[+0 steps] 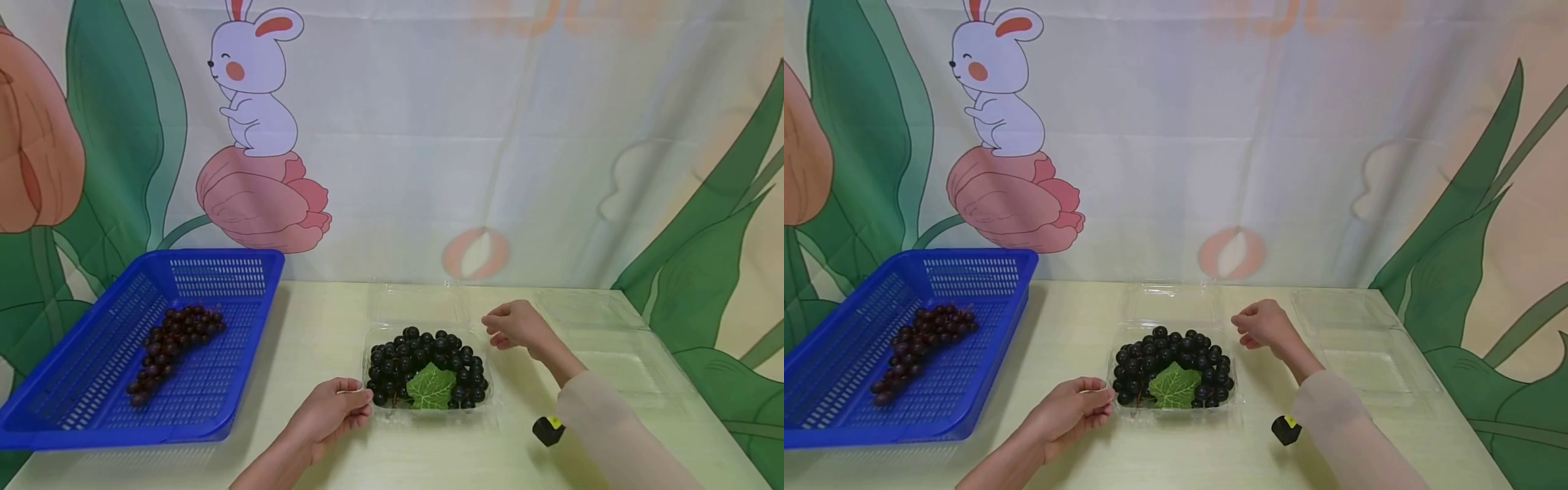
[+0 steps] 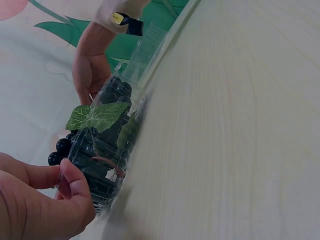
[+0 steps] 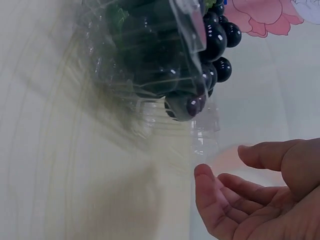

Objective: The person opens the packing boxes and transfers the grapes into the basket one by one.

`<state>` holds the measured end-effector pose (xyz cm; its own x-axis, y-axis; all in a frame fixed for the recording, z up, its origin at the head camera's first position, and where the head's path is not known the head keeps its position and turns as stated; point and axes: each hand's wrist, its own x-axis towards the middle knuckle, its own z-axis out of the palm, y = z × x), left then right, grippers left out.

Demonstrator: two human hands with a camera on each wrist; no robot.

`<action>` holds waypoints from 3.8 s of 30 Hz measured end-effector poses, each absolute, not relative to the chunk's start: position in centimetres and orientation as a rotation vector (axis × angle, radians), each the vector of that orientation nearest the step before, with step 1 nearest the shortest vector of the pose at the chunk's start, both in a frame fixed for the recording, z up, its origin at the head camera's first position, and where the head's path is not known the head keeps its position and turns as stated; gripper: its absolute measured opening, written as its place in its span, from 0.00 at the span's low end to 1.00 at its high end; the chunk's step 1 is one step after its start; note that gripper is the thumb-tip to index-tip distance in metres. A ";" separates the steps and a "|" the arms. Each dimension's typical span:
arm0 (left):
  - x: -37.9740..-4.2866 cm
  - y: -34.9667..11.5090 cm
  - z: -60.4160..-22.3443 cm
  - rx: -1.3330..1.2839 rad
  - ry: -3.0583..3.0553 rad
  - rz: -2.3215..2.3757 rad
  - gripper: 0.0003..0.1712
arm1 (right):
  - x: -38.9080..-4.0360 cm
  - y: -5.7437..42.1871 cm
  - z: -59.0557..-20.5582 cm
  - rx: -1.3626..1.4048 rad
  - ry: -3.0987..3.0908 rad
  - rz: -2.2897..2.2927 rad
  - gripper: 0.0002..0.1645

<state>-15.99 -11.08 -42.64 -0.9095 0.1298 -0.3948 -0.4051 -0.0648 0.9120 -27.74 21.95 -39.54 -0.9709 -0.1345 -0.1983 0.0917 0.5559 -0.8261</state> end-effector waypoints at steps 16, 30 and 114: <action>-16.0 -11.1 -42.7 -0.290 1.848 2.037 0.18 | -24.9 21.8 -37.6 -0.080 2.558 -1.308 0.25; -16.0 -11.1 -42.9 -0.269 1.851 2.048 0.18 | -23.2 21.4 -37.2 -0.102 2.589 -1.273 0.22; -15.5 -10.1 -42.6 -0.151 2.509 1.741 0.22 | -20.0 19.5 -39.2 -0.101 2.717 -1.072 0.25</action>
<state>-15.49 -10.12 -42.62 -0.9916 -0.0332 -0.1248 -0.1285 0.3479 0.9287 -20.03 19.50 -39.17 -0.9738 -0.1430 -0.1768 0.0163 0.7317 -0.6814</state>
